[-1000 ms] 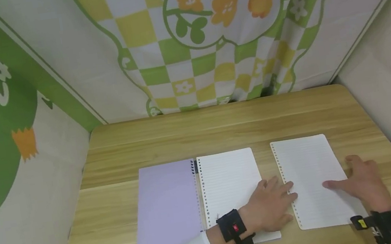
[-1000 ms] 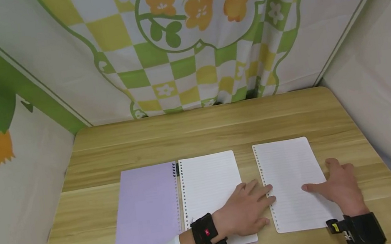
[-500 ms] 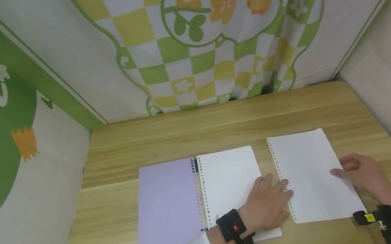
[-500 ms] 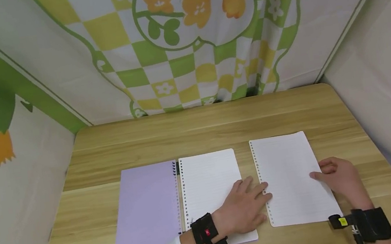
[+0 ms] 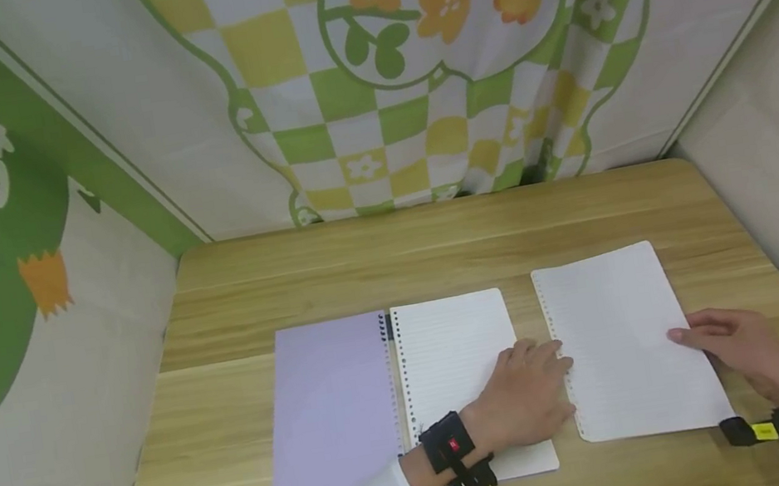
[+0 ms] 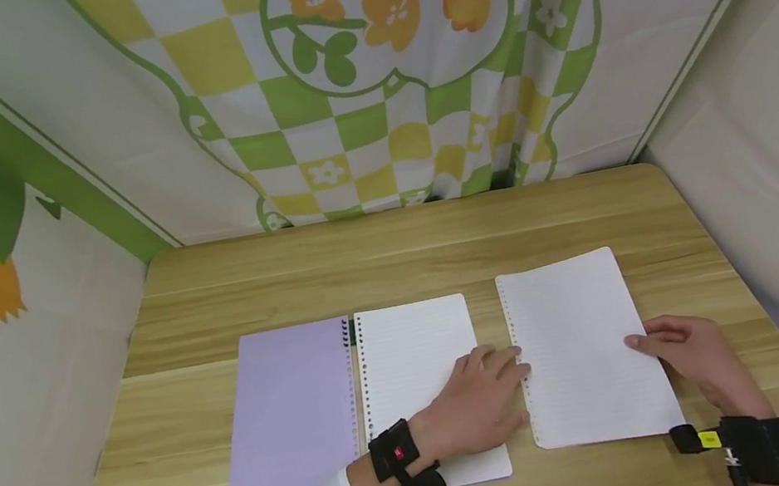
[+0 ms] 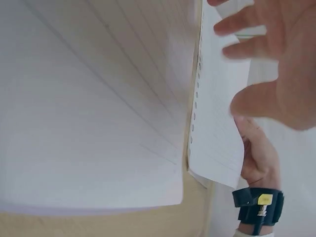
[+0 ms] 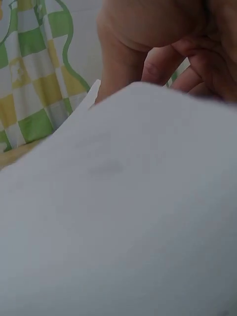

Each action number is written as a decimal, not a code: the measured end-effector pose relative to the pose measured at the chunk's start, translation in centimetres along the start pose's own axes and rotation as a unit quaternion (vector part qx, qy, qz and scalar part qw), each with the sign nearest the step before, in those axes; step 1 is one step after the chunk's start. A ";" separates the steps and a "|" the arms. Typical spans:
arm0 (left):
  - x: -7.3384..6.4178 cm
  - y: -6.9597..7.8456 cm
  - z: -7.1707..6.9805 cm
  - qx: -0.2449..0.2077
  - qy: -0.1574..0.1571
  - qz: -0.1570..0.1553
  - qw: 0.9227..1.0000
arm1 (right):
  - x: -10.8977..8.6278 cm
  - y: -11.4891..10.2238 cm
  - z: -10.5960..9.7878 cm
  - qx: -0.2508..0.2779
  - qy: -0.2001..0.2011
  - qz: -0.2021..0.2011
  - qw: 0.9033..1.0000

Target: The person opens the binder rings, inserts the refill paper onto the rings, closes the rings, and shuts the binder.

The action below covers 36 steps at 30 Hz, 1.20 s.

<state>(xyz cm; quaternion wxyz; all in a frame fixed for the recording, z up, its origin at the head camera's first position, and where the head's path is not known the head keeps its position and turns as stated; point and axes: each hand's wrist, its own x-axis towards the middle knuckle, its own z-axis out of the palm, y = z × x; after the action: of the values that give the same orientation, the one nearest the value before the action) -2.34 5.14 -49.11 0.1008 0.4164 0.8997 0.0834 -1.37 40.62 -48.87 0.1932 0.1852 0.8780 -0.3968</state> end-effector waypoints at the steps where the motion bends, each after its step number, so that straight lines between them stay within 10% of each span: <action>1: 0.0 -0.3 0.0 -0.031 0.012 -0.007 0.999 | -0.1 -0.1 0.0 0.014 -0.005 0.005 1.000; 6: -0.1 -1.5 -0.3 -0.246 0.042 -0.076 0.965 | -0.7 -0.4 0.4 0.075 -0.022 0.009 0.997; 13: -0.9 -3.8 -0.7 -0.496 0.059 -0.153 0.853 | -1.5 -1.8 2.9 0.132 -0.049 -0.017 0.990; 17: -1.5 -5.3 -0.5 -0.548 0.084 -0.170 0.815 | -1.9 -3.0 4.8 0.170 -0.064 -0.038 0.983; 36: -9.6 -9.4 -1.0 -0.522 0.125 -0.233 0.811 | -2.2 -9.2 11.5 0.158 -0.123 -0.086 0.976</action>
<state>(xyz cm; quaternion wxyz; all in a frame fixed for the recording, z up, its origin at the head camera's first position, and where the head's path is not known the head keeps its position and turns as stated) -3.35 -8.32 -49.30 0.2058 0.0651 0.7960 0.5655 -1.68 25.72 -49.09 0.2328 0.0866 0.7868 -0.5650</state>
